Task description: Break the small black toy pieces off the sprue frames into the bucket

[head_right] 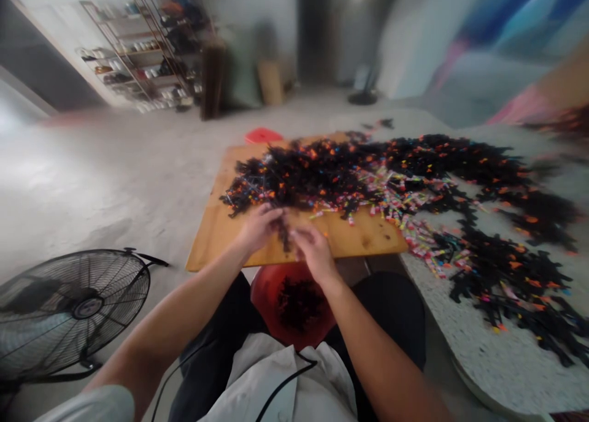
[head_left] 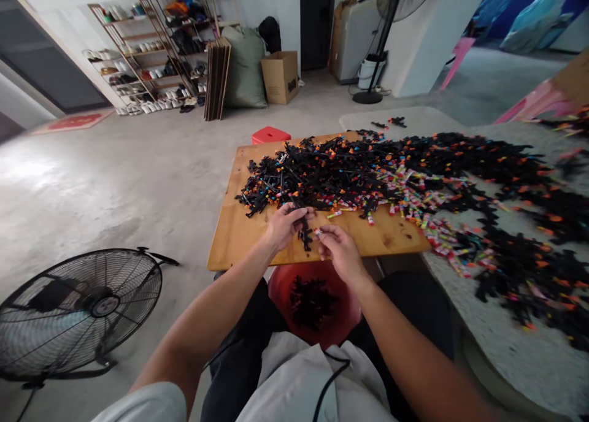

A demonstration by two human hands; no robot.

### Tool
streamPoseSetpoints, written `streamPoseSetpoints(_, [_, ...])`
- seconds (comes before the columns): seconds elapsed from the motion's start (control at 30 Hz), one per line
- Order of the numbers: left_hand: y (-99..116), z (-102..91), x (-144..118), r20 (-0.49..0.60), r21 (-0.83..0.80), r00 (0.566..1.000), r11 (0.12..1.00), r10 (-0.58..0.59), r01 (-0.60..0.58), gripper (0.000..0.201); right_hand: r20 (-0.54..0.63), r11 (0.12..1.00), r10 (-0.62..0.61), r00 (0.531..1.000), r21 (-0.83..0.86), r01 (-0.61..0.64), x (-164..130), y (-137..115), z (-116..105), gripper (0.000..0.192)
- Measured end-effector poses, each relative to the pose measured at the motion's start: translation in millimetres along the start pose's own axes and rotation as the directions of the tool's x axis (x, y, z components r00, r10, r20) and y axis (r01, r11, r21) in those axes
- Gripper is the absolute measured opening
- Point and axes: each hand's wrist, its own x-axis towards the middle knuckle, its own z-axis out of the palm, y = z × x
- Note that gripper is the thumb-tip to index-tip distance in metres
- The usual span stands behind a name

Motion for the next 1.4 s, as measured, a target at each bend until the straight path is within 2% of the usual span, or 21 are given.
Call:
streamPoseSetpoints(0.1, [-11, 20.5, -6, -0.061, -0.225, 0.998, 0.974, -0.013, -0.001, 0.029, 0.009, 0.996, 0.021, 1.0, 0.091, -0.022, -8, 2, 8, 0.041])
streamPoseSetpoints(0.27, [-18, 37.7, -12, -0.093, -0.315, 0.995, 0.949, -0.043, 0.011, 0.019, -0.111, 0.989, -0.017, 0.994, 0.142, 0.033, -10, 1, 1, 0.038])
streamPoseSetpoints(0.37, [-19, 41.3, -15, -0.138, -0.325, 0.989, 0.946, -0.058, 0.01, 0.015, -0.165, 0.989, -0.046, 0.985, 0.134, 0.069, -11, -3, -5, 0.037])
streamPoseSetpoints(0.5, [-20, 46.9, -18, -0.161, -0.334, 0.986, 0.942, -0.047, -0.01, 0.013, -0.08, 0.998, -0.037, 0.996, 0.043, 0.041, -15, -4, -7, 0.038])
streamPoseSetpoints(0.6, [-21, 51.6, -21, -0.134, -0.319, 0.99, 0.948, -0.043, -0.002, 0.016, -0.072, 0.998, -0.063, 0.995, 0.026, 0.065, -16, -3, -5, 0.038])
streamPoseSetpoints(0.73, [-21, 54.7, -25, -0.135, -0.312, 0.991, 0.95, -0.02, -0.024, 0.023, -0.105, 0.994, -0.089, 0.991, 0.05, 0.094, -15, -5, -4, 0.038])
streamPoseSetpoints(0.87, [-24, 54.4, -25, -0.127, -0.262, 0.992, 0.963, 0.025, -0.058, 0.028, -0.128, 0.986, -0.019, 0.992, 0.162, 0.04, -15, -11, -2, 0.037])
streamPoseSetpoints(0.97, [-27, 54.4, -26, -0.164, -0.204, 0.985, 0.975, 0.053, -0.087, 0.03, -0.158, 0.973, 0.031, 0.987, 0.232, 0.007, -16, -15, 1, 0.036])
streamPoseSetpoints(1.13, [-27, 57.7, -29, -0.225, -0.157, 0.971, 0.98, 0.081, -0.118, 0.031, -0.128, 0.971, 0.065, 0.99, 0.237, -0.033, -17, -15, 6, 0.035])
streamPoseSetpoints(1.4, [-28, 55.6, -34, -0.197, -0.158, 0.979, 0.983, 0.06, -0.092, 0.038, -0.152, 0.964, 0.063, 0.986, 0.266, -0.021, -18, -11, 5, 0.034])
